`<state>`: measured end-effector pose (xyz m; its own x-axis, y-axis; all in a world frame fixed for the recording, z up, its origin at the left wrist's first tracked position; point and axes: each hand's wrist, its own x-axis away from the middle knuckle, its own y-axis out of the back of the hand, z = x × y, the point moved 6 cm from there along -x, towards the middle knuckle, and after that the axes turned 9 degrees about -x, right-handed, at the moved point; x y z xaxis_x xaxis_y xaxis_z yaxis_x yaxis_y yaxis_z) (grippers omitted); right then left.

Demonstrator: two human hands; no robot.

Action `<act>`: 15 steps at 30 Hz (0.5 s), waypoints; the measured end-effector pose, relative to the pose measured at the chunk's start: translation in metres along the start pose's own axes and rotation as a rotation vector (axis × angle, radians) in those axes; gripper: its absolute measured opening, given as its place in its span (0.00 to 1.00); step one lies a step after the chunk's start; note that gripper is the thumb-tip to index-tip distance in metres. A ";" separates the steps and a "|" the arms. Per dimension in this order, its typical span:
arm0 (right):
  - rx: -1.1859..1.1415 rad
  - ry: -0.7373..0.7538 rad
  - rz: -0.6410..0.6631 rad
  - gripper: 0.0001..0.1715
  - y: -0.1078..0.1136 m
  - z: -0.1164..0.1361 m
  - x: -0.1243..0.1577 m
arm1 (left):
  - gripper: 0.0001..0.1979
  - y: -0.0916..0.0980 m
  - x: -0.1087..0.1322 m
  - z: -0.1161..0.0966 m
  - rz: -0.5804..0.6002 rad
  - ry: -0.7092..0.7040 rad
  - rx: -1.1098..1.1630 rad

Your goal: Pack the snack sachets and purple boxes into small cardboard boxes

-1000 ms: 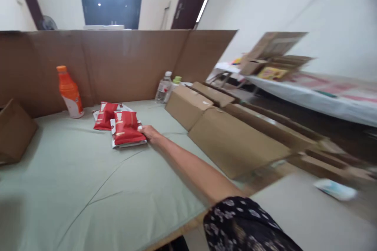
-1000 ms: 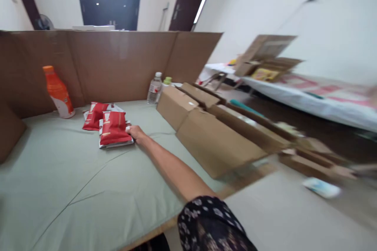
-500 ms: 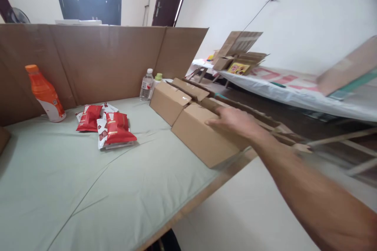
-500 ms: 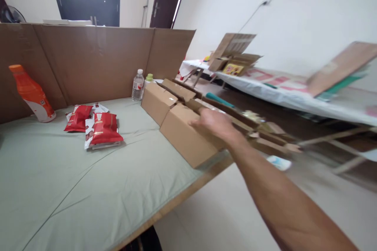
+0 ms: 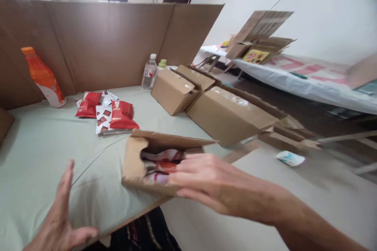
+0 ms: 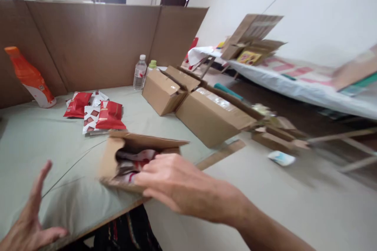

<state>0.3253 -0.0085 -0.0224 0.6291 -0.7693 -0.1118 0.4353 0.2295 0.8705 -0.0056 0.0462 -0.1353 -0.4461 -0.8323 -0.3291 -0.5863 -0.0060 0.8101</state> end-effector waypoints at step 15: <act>0.145 0.068 0.541 0.15 -0.083 0.014 -0.092 | 0.72 -0.061 0.025 -0.034 0.195 0.069 0.358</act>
<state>0.2224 0.0348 -0.0774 0.7802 -0.5236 0.3424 -0.0508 0.4925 0.8688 0.0426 0.0066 -0.1767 -0.5331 -0.8339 -0.1428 -0.6988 0.3388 0.6300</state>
